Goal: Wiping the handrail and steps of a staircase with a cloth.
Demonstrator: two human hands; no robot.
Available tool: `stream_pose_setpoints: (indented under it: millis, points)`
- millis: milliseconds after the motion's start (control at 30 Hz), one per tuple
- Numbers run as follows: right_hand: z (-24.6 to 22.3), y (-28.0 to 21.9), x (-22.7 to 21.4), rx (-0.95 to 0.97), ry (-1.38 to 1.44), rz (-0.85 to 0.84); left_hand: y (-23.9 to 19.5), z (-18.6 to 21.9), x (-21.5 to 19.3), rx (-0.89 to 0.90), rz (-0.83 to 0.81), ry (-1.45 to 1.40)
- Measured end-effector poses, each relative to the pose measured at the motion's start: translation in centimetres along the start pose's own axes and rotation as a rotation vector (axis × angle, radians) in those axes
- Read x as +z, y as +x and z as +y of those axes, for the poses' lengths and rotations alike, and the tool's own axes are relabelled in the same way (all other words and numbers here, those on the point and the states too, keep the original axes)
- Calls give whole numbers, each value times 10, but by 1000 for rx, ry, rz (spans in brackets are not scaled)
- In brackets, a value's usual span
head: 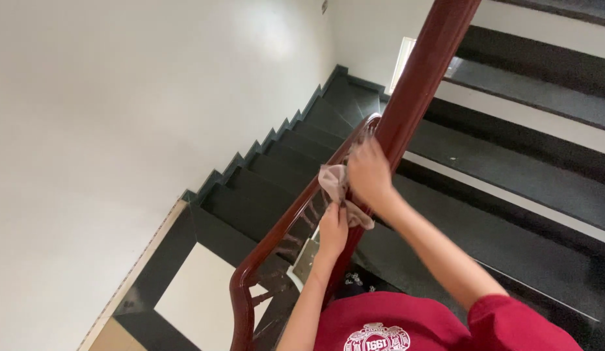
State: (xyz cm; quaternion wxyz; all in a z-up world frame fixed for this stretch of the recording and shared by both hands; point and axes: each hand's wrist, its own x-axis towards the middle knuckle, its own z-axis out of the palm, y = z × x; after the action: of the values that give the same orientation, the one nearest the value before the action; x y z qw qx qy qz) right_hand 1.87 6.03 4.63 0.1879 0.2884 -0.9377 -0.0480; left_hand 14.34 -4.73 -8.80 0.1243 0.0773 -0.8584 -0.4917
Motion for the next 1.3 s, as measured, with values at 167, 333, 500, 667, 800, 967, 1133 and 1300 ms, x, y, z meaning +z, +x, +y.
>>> stream_pose_setpoints:
  millis: [167, 333, 500, 667, 800, 967, 1133, 1300]
  points:
    - [-90, -108, 24, -276, -18, -185, -82, -39, -35, -115, 23, 116]
    - [-73, -146, 52, -380, 355, 111, -85, -62, -23, -272, -34, 138]
    - [5, -77, 30, 200, 394, 296, 6, 38, -15, 44, -10, -44]
    - [-36, -97, 52, 433, 753, 484, 2, 23, -5, 106, 15, 23]
    - [-132, -216, 124, 681, 1100, 192, -67, -31, -25, 45, 52, 161]
    - [-106, -216, 110, 585, 1069, 98, -76, -56, -17, -41, 36, 143]
    - [-22, -130, 90, 561, 1029, 327, 6, -15, 13, 82, -9, 50]
    - [-34, -113, 58, 762, 1181, 413, 36, 22, 6, 92, -62, -78]
